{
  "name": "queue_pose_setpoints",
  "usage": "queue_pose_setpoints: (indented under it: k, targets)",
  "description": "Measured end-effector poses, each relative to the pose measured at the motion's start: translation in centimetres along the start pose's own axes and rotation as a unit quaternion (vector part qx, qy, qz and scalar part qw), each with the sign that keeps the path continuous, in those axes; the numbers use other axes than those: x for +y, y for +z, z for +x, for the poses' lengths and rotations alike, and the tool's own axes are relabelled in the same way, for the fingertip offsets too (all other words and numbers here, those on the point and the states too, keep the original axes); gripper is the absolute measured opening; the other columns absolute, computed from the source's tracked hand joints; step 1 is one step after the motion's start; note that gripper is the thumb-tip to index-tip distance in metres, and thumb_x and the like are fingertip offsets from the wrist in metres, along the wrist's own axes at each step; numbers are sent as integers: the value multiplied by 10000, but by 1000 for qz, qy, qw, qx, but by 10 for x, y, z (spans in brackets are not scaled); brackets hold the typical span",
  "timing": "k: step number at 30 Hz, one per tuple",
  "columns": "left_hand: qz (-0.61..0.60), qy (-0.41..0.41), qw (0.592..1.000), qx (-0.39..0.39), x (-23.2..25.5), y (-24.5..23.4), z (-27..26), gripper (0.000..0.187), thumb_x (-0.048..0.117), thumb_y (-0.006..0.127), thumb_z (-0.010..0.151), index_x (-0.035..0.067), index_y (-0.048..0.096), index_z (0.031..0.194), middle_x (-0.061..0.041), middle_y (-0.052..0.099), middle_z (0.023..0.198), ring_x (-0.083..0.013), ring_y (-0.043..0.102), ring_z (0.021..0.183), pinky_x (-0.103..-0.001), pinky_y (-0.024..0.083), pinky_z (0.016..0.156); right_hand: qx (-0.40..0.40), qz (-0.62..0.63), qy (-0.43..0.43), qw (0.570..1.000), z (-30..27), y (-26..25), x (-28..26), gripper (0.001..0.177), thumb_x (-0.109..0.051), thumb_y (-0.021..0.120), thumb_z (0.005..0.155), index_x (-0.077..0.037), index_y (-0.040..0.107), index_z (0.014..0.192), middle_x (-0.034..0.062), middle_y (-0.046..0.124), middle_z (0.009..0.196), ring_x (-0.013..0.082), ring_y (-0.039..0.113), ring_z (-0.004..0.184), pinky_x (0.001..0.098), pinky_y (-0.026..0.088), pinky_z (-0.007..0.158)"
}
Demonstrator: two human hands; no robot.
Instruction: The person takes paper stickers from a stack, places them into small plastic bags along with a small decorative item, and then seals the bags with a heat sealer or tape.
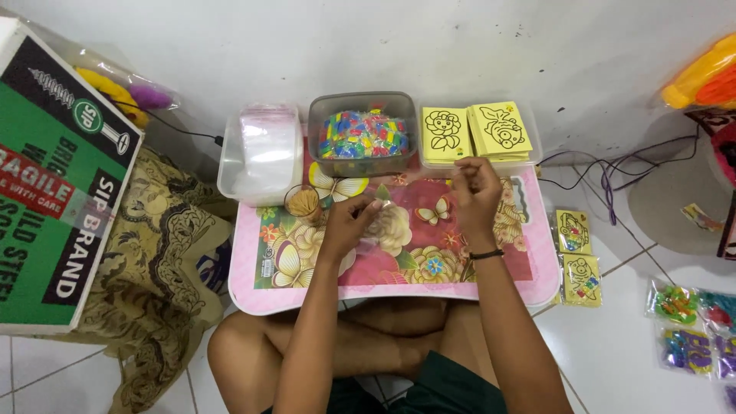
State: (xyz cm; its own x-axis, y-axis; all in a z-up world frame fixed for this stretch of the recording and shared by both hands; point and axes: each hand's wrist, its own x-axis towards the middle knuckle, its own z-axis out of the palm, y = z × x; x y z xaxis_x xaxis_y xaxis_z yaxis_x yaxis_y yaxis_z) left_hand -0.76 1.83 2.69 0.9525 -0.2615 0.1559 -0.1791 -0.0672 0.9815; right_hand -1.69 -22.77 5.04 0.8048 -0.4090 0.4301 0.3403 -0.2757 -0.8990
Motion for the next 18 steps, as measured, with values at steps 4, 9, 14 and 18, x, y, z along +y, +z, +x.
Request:
queue_pose_setpoints:
  k: [4,9,14,18]
  targets:
    - [1,-4,1000,-6,4,2,0,137,210,754,936,95,771,863,-48,658,612,-106,552,639,-283,473,638,17,-111,17,993,35,-17,2,132,-4,674,889,-111,724,949,38,647,726,147,563,591,282,447,571]
    - [-1,-19,1000,-2,0,2,2,160,221,747,947,82,768,871,-55,653,624,-122,544,658,-304,476,645,-31,-443,-30,896,78,-27,12,100,-341,799,832,-251,767,858,-44,653,714,237,678,702,392,536,645]
    - [-10,-20,1000,-1,3,4,2,143,204,751,942,91,762,854,-40,633,618,-110,519,656,-282,459,634,-151,-551,60,818,85,-4,-15,353,-391,778,845,-43,750,794,200,690,744,453,716,807,547,568,680]
    - [0,-18,1000,1,0,4,2,141,199,751,943,92,761,853,-54,646,617,-108,528,652,-283,463,628,-160,-584,98,790,78,5,-17,487,-440,769,849,-5,740,1067,202,718,1001,430,700,1016,591,574,804]
